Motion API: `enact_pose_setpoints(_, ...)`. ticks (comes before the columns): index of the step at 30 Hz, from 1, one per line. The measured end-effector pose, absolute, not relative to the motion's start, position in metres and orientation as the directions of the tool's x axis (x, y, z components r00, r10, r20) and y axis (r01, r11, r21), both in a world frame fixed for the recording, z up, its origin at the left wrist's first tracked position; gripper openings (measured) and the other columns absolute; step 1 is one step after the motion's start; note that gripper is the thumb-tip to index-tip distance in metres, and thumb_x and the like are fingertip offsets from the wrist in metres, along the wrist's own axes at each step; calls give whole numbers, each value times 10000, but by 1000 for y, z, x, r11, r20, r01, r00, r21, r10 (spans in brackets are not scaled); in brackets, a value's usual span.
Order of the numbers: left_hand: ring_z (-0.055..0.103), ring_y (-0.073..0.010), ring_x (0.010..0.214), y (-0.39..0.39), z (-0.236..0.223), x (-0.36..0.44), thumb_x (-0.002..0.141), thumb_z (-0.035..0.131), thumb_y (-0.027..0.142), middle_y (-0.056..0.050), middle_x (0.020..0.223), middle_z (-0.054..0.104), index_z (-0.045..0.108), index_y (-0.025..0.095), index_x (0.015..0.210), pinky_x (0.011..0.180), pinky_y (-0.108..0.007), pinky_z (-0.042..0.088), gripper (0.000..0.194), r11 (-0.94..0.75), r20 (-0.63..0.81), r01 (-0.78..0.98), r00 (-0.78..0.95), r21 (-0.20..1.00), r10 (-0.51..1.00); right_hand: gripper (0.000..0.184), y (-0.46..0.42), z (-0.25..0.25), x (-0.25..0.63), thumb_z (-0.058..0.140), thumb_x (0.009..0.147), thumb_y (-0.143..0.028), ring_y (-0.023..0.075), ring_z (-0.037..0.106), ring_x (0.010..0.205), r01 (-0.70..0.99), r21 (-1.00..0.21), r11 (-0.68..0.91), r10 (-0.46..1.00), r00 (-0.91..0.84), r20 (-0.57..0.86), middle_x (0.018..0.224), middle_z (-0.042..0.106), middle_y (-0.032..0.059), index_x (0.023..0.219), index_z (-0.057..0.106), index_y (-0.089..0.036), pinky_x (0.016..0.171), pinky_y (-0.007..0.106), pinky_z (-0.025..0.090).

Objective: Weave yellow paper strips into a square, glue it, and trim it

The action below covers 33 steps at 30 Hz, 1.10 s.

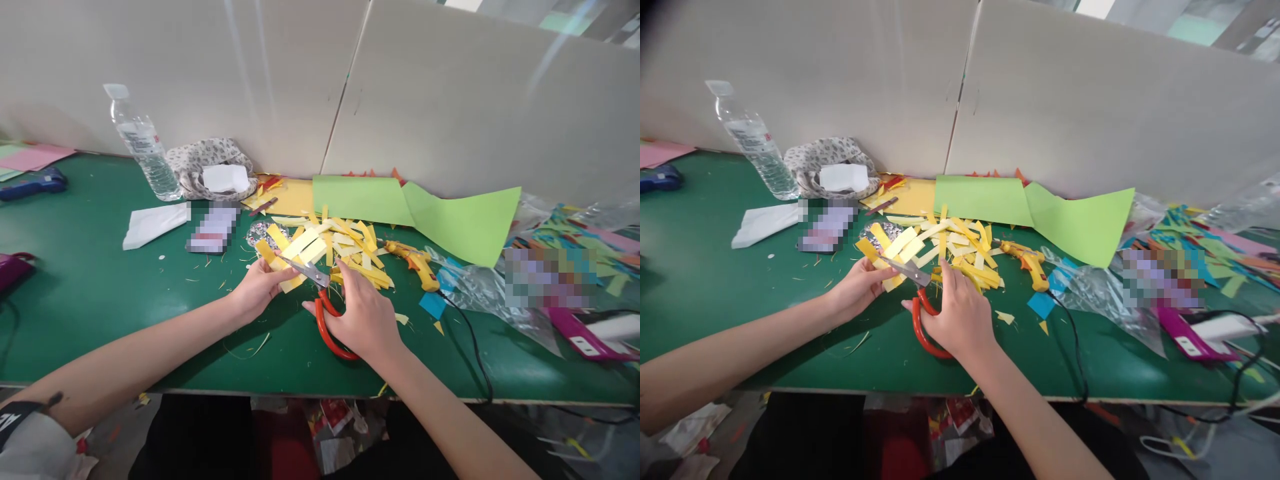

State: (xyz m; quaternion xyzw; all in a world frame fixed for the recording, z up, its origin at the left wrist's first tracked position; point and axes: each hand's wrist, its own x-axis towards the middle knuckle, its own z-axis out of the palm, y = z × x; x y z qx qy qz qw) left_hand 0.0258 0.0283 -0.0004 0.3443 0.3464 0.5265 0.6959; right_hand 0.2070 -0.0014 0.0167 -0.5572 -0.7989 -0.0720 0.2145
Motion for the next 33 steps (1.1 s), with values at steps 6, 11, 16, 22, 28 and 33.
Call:
enact_pose_setpoints(6, 663, -141, 803, 27, -2, 24, 663, 734, 155, -34, 896, 715, 657, 155, 946, 736, -224, 511, 294, 201, -93, -502, 232, 841, 968, 689, -3, 17, 206, 468, 783, -559, 306, 625, 901, 916, -79, 393, 846, -326, 421, 1075, 630, 181, 1272, 410, -77, 591, 363, 510)
enact_pose_setpoints(11, 668, -149, 795, 27, 2, 25, 656, 739, 145, -45, 915, 718, 659, 148, 943, 713, -221, 522, 297, 210, -86, -517, 254, 830, 963, 684, -3, 18, 207, 458, 790, -562, 298, 646, 851, 909, -60, 412, 845, -357, 398, 1055, 639, 198, 1229, 445, -36, 560, 354, 513)
enact_pose_setpoints(16, 669, -170, 833, 27, 3, 25, 666, 735, 149, -67, 964, 710, 648, 136, 978, 733, -233, 530, 324, 217, -86, -517, 265, 828, 960, 663, -1, 17, 208, 462, 794, -552, 287, 664, 802, 901, -67, 429, 842, -372, 392, 1008, 665, 177, 1202, 474, -30, 556, 346, 513)
enact_pose_setpoints(22, 667, -175, 853, 26, 4, 24, 675, 733, 154, -76, 986, 704, 646, 132, 992, 749, -237, 532, 329, 223, -88, -514, 273, 828, 958, 649, 0, 16, 210, 470, 789, -545, 282, 674, 694, 895, -37, 445, 813, -387, 434, 896, 694, 177, 1157, 516, -12, 499, 331, 485)
enact_pose_setpoints(28, 663, -171, 855, 25, 4, 23, 665, 742, 153, -77, 965, 708, 654, 120, 976, 785, -250, 528, 324, 233, -108, -493, 269, 838, 957, 626, 1, 19, 213, 481, 781, -538, 256, 661, 602, 889, -46, 455, 812, -394, 432, 771, 697, 154, 1127, 542, -20, 463, 309, 446)
enact_pose_setpoints(33, 666, -161, 820, 27, 2, 23, 645, 757, 159, -75, 936, 712, 656, 116, 967, 767, -250, 530, 341, 245, -136, -484, 249, 840, 959, 610, 2, 19, 214, 479, 784, -529, 236, 642, 554, 880, -34, 473, 790, -407, 458, 696, 683, 141, 1089, 565, -8, 448, 293, 414)
